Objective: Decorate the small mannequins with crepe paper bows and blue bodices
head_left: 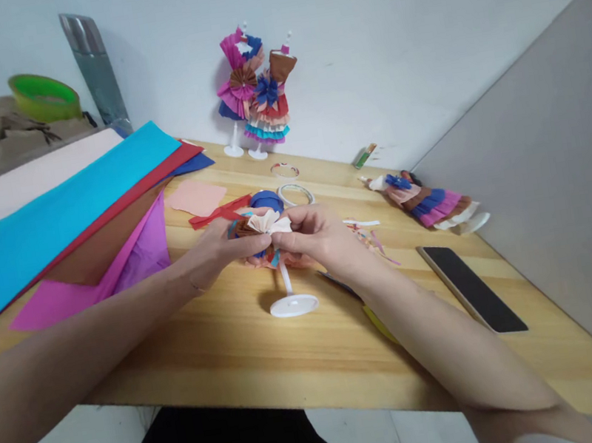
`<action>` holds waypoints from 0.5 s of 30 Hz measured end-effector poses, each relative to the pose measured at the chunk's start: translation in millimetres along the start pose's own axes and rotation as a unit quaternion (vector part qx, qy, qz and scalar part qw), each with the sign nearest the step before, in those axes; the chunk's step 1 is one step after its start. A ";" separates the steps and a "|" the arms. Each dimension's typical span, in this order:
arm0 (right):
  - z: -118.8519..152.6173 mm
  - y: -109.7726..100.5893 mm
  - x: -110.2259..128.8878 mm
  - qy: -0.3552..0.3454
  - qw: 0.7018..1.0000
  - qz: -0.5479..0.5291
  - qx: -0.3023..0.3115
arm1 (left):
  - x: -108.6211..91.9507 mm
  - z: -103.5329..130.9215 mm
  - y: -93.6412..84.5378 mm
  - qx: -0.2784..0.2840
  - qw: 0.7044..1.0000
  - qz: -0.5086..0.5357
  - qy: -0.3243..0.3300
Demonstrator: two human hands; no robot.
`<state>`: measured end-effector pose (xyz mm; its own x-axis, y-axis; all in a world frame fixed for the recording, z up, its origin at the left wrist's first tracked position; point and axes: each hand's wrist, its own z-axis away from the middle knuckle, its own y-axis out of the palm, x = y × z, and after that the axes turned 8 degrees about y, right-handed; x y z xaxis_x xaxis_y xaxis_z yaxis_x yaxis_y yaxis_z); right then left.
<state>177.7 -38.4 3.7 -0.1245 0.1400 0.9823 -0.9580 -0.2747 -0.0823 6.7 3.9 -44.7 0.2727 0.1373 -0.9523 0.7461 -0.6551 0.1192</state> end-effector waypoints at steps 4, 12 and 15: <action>0.1 0.1 1.0 0.008 1.000 0.001 -0.008 | -1.4 -0.5 -0.5 0.002 1.000 0.004 -0.007; -1.4 -4.1 -0.7 0.001 0.999 0.014 -0.029 | -6.8 1.0 0.2 0.007 1.000 -0.017 -0.023; -3.3 -10.6 0.5 -0.018 0.999 0.026 -0.043 | -10.4 -0.3 0.4 -0.010 1.000 0.008 -0.024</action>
<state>186.9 -32.3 4.5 -0.1661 0.0927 0.9817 -0.9695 -0.1970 -0.1455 4.4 2.5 -34.7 0.2559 0.0902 -0.9625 0.7535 -0.6424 0.1401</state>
